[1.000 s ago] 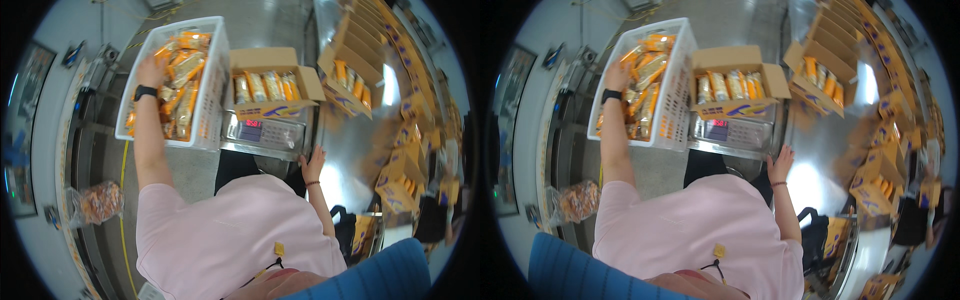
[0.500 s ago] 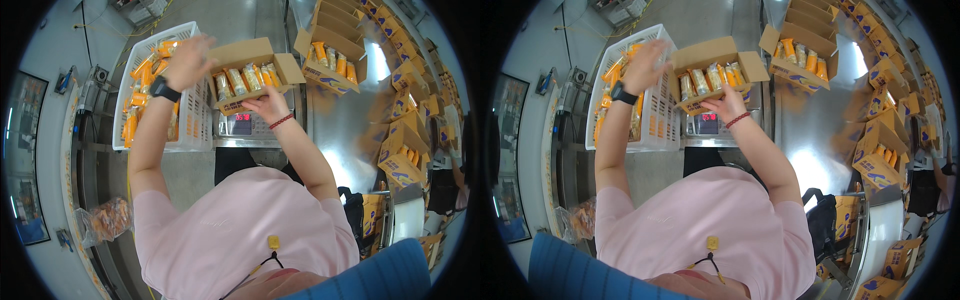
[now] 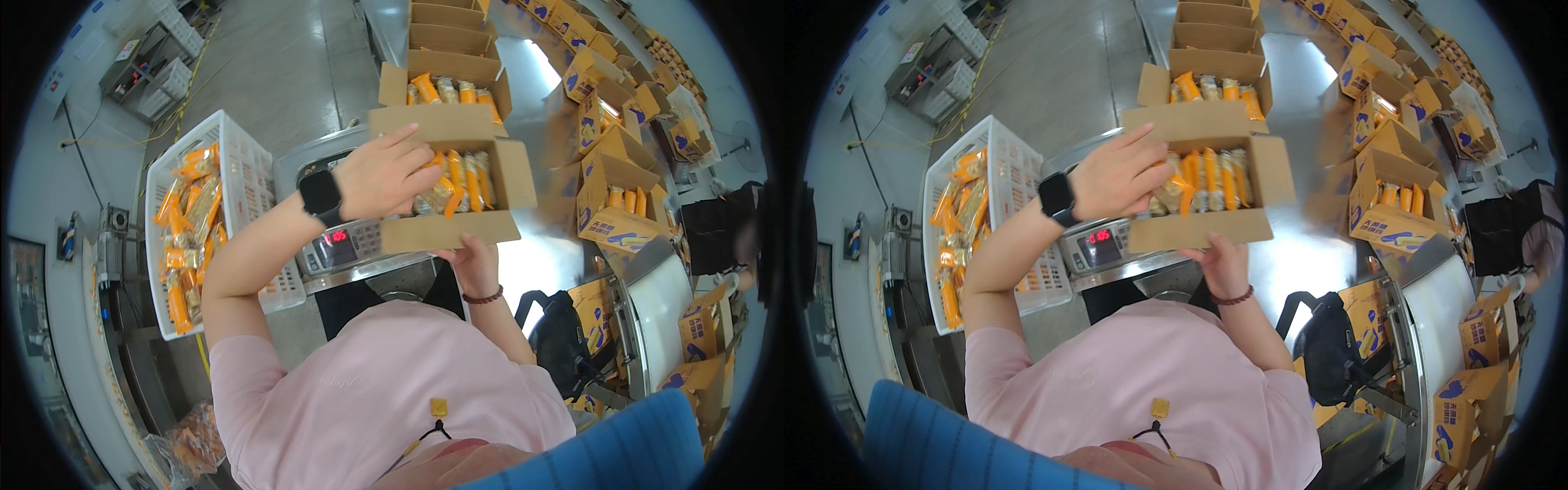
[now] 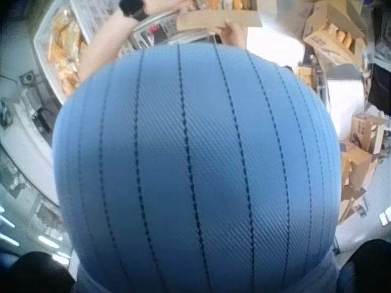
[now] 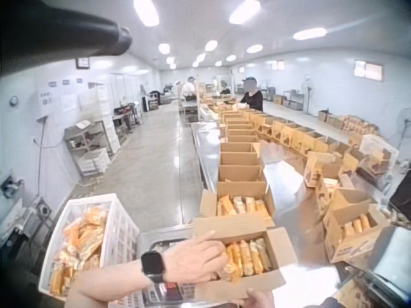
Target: The person picks up food packages from a white crate, places them into a cardboard box on a digital scale, and adjusts the number of packages to reach a weight target before moving the box to a production table.
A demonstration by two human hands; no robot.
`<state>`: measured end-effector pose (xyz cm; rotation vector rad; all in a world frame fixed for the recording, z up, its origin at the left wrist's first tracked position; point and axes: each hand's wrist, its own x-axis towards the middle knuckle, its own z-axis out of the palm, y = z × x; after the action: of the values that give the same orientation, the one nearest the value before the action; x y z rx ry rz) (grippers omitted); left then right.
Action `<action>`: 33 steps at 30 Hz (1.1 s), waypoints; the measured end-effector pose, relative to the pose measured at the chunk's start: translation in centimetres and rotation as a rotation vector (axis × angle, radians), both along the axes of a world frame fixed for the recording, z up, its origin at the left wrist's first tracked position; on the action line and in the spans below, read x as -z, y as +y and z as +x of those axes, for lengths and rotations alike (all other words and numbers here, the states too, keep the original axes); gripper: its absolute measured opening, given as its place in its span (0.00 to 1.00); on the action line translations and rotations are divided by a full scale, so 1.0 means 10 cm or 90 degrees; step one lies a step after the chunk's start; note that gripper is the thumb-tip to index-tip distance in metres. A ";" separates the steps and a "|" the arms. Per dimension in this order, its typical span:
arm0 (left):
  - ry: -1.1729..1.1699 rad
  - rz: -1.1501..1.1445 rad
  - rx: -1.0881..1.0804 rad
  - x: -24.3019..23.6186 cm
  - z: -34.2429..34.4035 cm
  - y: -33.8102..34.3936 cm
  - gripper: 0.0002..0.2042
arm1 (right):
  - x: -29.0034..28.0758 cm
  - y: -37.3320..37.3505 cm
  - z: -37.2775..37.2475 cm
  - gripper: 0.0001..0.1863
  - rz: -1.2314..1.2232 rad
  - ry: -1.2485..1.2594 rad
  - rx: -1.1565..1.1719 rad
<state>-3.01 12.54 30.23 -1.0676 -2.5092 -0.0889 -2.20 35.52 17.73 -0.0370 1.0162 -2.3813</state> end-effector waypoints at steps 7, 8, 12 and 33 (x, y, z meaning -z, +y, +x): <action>-0.031 0.207 -0.155 -0.02 0.10 -0.24 0.25 | 0.73 -0.21 -1.01 0.11 0.003 -0.153 0.105; -0.054 0.202 -0.196 -0.01 0.15 -0.31 0.26 | 0.74 -0.36 -1.17 0.11 0.002 -0.153 0.112; -0.081 0.213 -0.349 -0.06 0.28 -0.50 0.27 | 0.75 -0.82 -2.01 0.12 0.005 -0.118 0.118; -0.419 -0.076 -0.686 1.05 0.18 -0.98 0.21 | 0.06 -1.80 0.04 0.18 -0.140 -0.202 -0.237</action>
<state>-1.21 2.75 19.73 0.4845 -3.3401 0.0353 -1.79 17.51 17.10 0.0642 0.5426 -2.0616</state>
